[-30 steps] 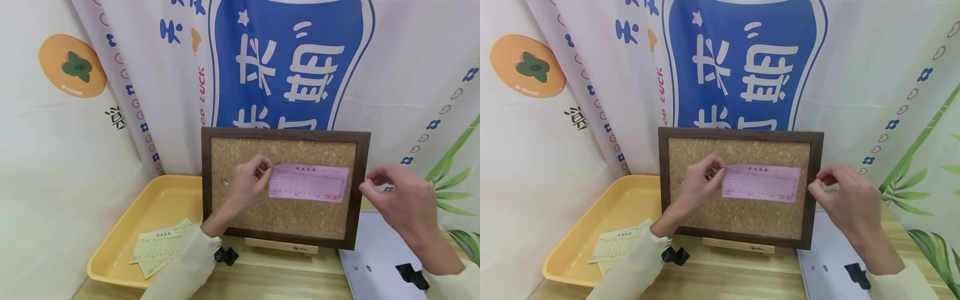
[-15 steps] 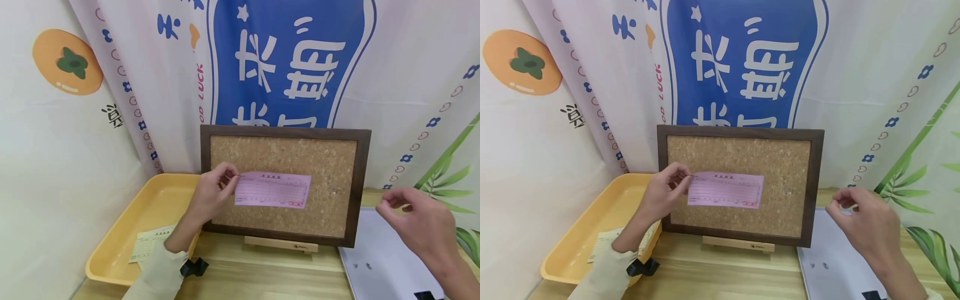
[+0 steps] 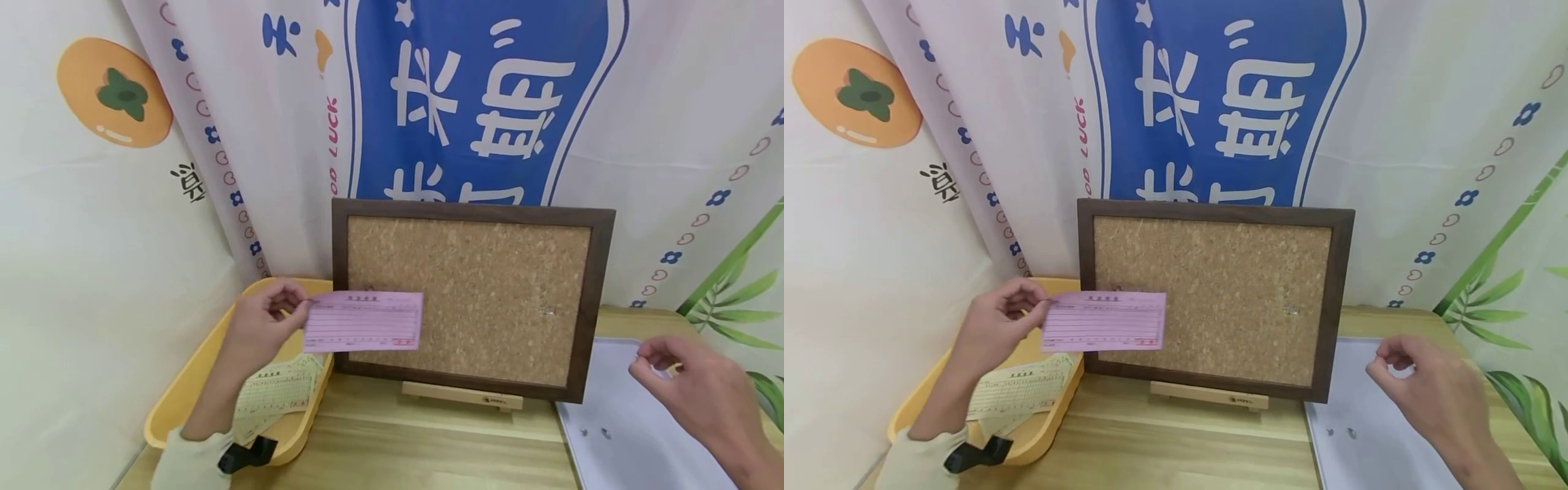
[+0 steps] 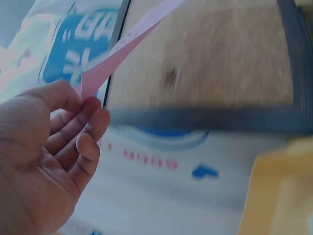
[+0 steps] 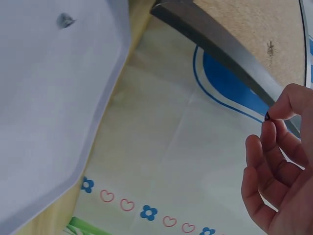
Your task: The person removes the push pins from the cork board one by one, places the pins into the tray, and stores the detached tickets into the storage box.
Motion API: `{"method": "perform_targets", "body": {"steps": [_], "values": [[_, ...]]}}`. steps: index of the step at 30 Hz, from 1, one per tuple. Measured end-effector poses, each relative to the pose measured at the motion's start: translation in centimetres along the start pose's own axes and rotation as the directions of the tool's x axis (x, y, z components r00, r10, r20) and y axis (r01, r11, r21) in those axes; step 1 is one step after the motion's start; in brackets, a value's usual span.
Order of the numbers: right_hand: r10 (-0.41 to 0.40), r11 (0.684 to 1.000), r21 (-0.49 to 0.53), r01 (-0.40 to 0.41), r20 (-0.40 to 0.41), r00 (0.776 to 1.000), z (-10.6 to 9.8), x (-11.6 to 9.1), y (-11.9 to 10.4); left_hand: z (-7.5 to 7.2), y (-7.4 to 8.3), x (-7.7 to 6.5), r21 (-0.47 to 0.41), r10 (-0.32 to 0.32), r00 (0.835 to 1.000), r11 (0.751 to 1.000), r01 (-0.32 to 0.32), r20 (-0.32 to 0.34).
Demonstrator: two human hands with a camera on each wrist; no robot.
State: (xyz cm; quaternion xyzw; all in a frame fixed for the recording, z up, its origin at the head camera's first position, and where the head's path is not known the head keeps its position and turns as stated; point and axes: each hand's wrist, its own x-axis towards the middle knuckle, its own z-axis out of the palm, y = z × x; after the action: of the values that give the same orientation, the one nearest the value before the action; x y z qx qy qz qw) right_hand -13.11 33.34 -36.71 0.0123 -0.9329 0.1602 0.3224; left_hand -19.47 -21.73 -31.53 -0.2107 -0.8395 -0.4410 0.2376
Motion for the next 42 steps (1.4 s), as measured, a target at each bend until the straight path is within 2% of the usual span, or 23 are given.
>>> {"method": "perform_targets", "body": {"steps": [2,6,10,14,19,25,29,33,39,42], "values": [[0.035,0.999,-0.017,-0.034,0.046,0.998,0.2,-0.3,0.4,-1.4,-0.9,-0.5,-0.022,-0.029,1.000,0.999,0.028,-0.002],[0.076,0.996,-0.043,-0.072,0.105,0.992,0.6,-0.7,1.0,-3.5,-3.1,-1.4,-0.003,-0.115,0.993,0.993,0.115,-0.005],[0.104,0.994,-0.061,-0.096,0.151,0.983,1.2,-1.1,1.4,-5.4,-5.5,-2.6,0.050,-0.222,0.975,0.974,0.223,-0.014],[0.107,0.993,-0.070,-0.096,0.167,0.980,1.5,-1.3,1.7,-6.6,-7.5,-3.6,0.075,-0.295,0.955,0.952,0.296,-0.033],[0.099,0.994,-0.059,-0.090,0.171,0.980,1.7,-1.8,2.0,-7.1,-9.1,-4.4,0.107,-0.348,0.937,0.931,0.350,-0.033],[0.144,0.990,-0.046,-0.137,0.257,0.956,2.2,-1.7,2.1,-7.6,-10.6,-4.9,0.138,-0.401,0.914,0.903,0.406,-0.065],[0.129,0.992,-0.031,-0.126,0.283,0.950,2.4,-1.8,2.2,-8.0,-11.3,-5.1,0.177,-0.433,0.897,0.880,0.441,-0.086],[0.116,0.993,-0.023,-0.114,0.287,0.951,2.6,-1.9,2.5,-8.2,-11.4,-5.2,0.225,-0.432,0.897,0.868,0.442,-0.096],[0.086,0.996,-0.015,-0.086,0.305,0.948,2.7,-2.1,2.8,-7.9,-10.9,-5.5,0.262,-0.454,0.889,0.852,0.454,-0.065],[0.075,0.997,-0.015,-0.073,0.308,0.948,2.7,-2.1,2.8,-7.6,-10.8,-5.8,0.271,-0.453,0.890,0.852,0.449,-0.051]]}}
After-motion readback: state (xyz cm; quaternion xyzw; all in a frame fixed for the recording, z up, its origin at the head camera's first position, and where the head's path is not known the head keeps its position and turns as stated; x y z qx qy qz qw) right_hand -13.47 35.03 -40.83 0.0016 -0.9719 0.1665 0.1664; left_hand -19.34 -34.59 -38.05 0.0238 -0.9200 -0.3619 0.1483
